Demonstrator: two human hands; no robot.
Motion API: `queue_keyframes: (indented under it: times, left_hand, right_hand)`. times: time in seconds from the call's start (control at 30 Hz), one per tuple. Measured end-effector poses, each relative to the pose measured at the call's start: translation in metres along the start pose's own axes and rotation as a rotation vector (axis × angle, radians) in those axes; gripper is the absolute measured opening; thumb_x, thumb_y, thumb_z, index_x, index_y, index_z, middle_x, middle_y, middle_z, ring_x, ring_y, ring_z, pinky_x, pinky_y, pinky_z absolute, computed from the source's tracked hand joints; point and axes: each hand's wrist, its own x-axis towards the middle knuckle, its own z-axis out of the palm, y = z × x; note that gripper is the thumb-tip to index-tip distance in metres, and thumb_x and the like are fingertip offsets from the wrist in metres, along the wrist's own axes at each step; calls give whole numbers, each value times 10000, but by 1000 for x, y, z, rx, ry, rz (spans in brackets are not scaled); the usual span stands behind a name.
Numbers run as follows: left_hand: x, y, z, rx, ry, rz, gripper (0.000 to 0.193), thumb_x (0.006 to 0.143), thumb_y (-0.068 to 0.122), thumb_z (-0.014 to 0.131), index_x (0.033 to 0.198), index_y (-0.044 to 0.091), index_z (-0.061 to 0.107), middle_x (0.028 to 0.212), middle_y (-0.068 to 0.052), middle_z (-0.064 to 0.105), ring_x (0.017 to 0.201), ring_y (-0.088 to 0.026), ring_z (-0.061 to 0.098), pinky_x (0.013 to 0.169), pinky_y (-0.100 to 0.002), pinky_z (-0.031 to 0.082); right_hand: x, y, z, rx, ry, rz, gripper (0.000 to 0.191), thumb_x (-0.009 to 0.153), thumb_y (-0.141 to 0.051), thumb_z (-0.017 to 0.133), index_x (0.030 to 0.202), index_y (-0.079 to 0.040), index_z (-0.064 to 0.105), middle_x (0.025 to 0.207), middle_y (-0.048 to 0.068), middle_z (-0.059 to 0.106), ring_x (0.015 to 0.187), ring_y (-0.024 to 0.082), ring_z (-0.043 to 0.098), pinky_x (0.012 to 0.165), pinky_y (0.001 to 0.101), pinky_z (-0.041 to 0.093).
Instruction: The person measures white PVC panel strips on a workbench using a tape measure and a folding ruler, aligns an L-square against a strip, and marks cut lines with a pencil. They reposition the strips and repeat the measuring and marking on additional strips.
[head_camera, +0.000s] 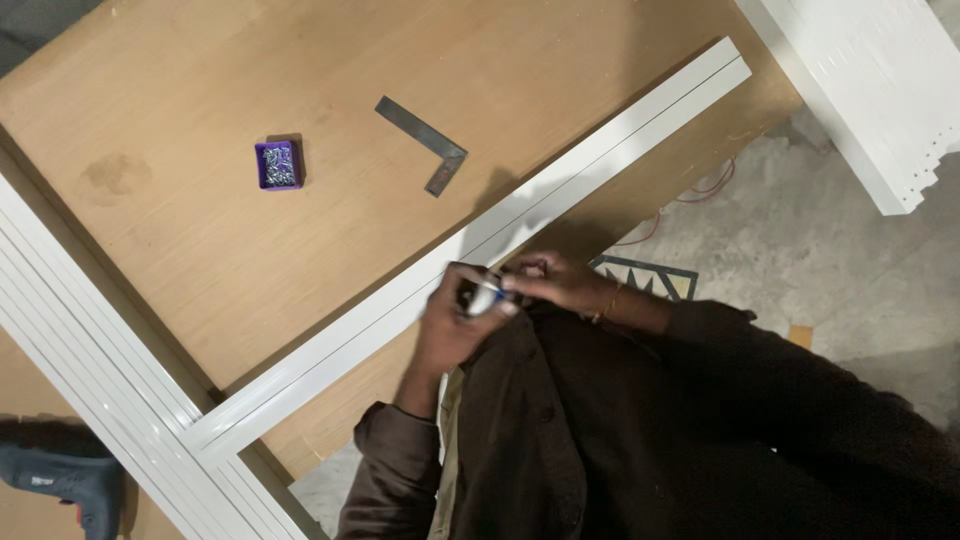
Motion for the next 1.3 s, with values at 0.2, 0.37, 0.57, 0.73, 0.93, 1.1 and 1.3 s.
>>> queue_keyframes:
  times: [0.2,0.37,0.57,0.73,0.93,1.1,1.3]
  left_hand:
    - [-18,10,20,315,-29,-53,566,723,289,948,1077,59,571,945,-112,689,827,-243,695,708,-377,570]
    - [-77,-16,-32,522,-166,-29,490,782,99,729,1263,38,654,1218,-214,703,1079,-415,644,896,-469,542]
    - [-164,-34,-130,974,-242,-273,185,905,182,632,1047,93,711,1080,-96,725,1001,-344,659,829,-450,569]
    - [-172,-40,-134,1115,-97,-369,217,938,287,621,1041,126,724,1048,-85,738,1003,-329,686,784,-461,584]
    - [-146,-28,-131,1084,92,-700,268,973,386,634,1101,187,762,1086,-134,739,1018,-382,702,840,-491,582]
    - [-134,-7,-133,1121,150,-792,297,950,422,632,1090,201,773,1129,-129,730,1034,-390,691,848,-499,566]
    - [-124,12,-121,1110,201,-766,286,977,425,618,1108,216,762,1153,-102,732,1040,-376,700,849,-500,574]
  right_hand:
    - [-27,20,-24,40,-102,78,231,925,-201,774,1041,-40,656,979,56,705,923,124,655,826,307,536]
    - [-63,30,-151,199,40,109,311,891,-269,773,1050,-50,619,972,75,694,954,186,687,869,346,585]
    - [-129,-35,-406,861,673,-472,193,1174,-217,564,1249,-53,635,1041,94,648,744,149,556,728,288,537]
    - [-75,-12,-371,390,870,-120,115,987,-185,733,1051,-97,693,801,7,568,567,98,471,524,271,407]
    - [3,-8,-271,508,888,95,113,832,-144,825,912,-128,746,736,-26,706,506,56,567,438,234,423]
    - [27,-12,-263,118,961,-56,174,773,-109,856,835,-109,694,755,2,728,510,63,560,412,242,403]
    - [32,-4,-262,156,1019,-14,262,795,-134,887,868,-96,638,758,32,716,486,71,540,400,245,393]
